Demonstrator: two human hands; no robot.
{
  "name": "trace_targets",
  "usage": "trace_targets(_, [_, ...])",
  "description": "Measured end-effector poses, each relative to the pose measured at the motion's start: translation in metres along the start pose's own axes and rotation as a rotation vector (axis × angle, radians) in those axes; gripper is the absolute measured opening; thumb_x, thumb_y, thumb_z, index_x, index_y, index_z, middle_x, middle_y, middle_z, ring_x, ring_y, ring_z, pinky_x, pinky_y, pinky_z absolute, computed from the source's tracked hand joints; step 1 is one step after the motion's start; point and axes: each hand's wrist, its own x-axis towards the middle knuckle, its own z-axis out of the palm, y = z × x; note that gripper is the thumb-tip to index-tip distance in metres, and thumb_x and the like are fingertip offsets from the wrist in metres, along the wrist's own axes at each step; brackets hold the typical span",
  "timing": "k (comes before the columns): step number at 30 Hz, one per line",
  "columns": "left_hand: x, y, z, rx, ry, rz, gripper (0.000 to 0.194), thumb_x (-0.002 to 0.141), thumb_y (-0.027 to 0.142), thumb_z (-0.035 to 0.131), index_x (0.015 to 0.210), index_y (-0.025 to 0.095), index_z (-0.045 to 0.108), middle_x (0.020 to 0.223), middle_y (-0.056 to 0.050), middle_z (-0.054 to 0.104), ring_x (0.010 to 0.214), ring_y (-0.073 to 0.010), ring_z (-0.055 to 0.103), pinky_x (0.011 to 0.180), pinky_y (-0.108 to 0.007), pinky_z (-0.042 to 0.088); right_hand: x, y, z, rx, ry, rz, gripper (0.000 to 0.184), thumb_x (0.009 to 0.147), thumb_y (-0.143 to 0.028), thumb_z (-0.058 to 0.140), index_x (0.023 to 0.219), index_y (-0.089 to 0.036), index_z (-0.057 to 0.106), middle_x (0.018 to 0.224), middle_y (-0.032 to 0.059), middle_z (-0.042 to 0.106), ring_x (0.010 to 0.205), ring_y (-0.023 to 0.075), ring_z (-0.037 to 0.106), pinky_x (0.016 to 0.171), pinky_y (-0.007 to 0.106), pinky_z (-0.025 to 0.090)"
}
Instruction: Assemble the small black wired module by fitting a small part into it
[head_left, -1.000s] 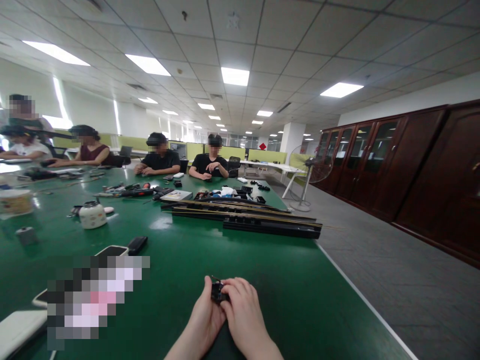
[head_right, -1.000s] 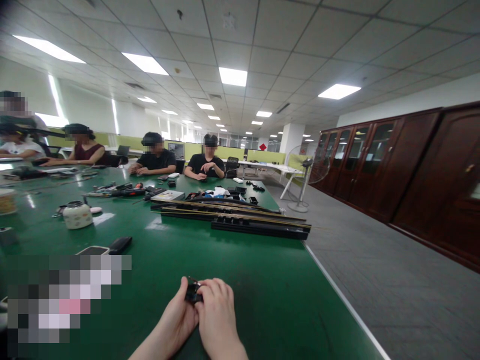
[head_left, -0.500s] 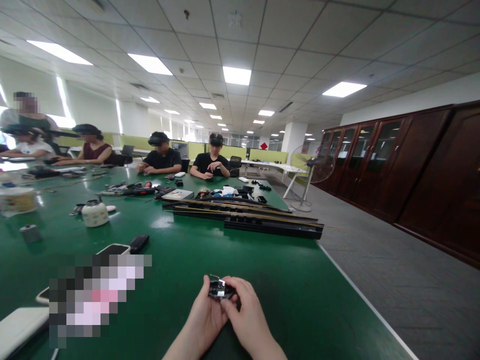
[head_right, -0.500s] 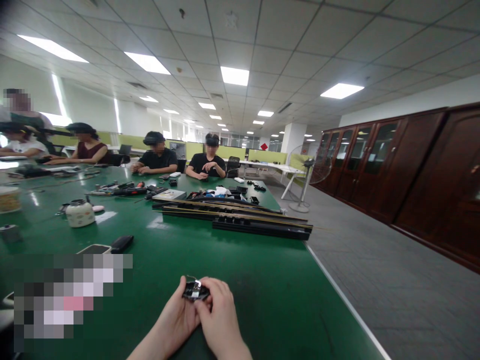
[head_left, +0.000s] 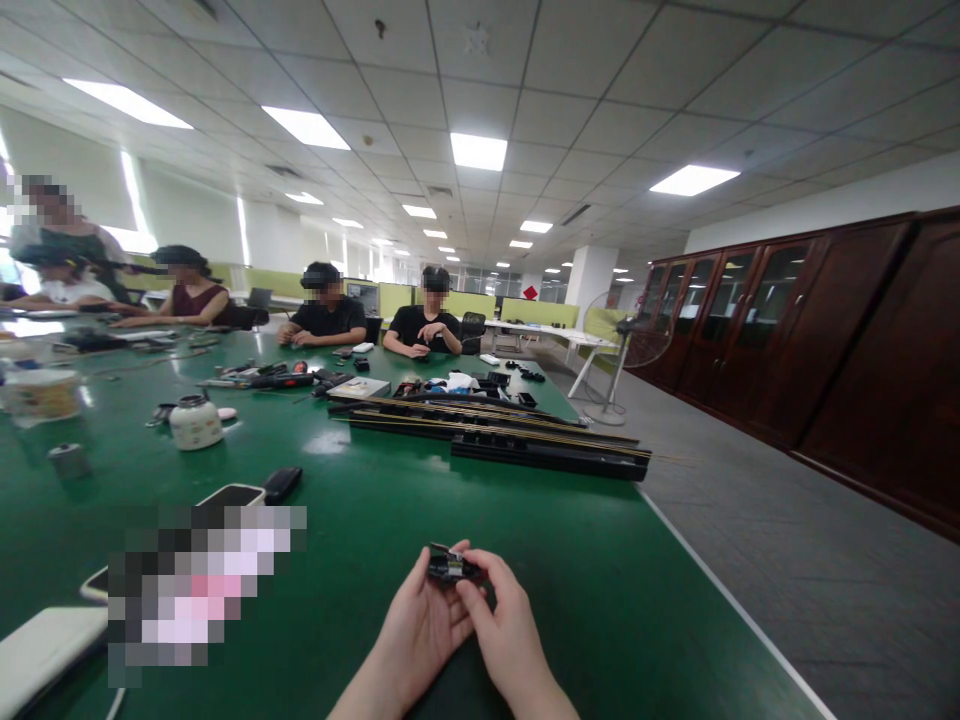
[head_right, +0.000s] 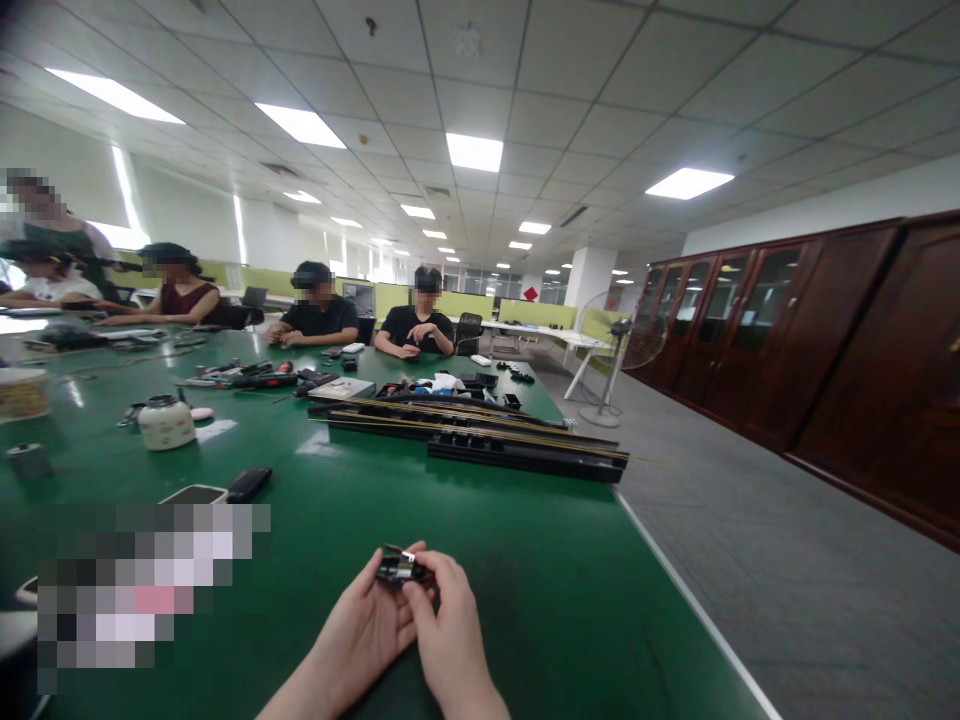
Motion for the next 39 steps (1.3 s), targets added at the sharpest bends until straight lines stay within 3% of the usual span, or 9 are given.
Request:
trace_targets(17, [0.0020,0.0013,0.0000,-0.014,0.064,0.078,0.028,0.080,0.035,0.045,0.102,0.019,0.048,0.082,-0.008,0.066,0.073,-0.0191,0.064,0.070,-0.030,0.044,0.0007,0.0015,-0.0024,-0.056,-0.005,0.039,0.024,0.076,-0.021,0.050,0.098,-0.024,0.059,0.098,0.0033,0.062,0.093,0.0197,0.055,0.082,0.030,0.041])
trace_targets(24, [0.0021,0.0009,-0.0012,-0.024,0.104,0.068,0.021,0.081,0.034,0.042,0.094,0.019,0.050,0.077,-0.009,0.067,0.061,-0.0152,0.062,0.061,-0.026,0.043,0.0004,-0.0005,-0.0020,-0.083,0.002,0.023,0.029,0.070,-0.018,0.056,0.098,-0.023,0.057,0.100,0.0042,0.060,0.096,0.0205,0.054,0.083,0.031,0.042])
trace_targets(39, [-0.0013,0.0015,-0.0019,-0.054,-0.049,-0.007,0.025,0.077,0.039,0.048,0.093,0.022,0.055,0.088,-0.009,0.066,0.079,-0.0185,0.063,0.071,-0.030,0.042,0.0009,0.0063,-0.0006,-0.120,-0.001,0.053,0.026,0.077,-0.024,0.049,0.102,-0.023,0.055,0.103,0.0049,0.061,0.096,0.0196,0.055,0.085,0.032,0.041])
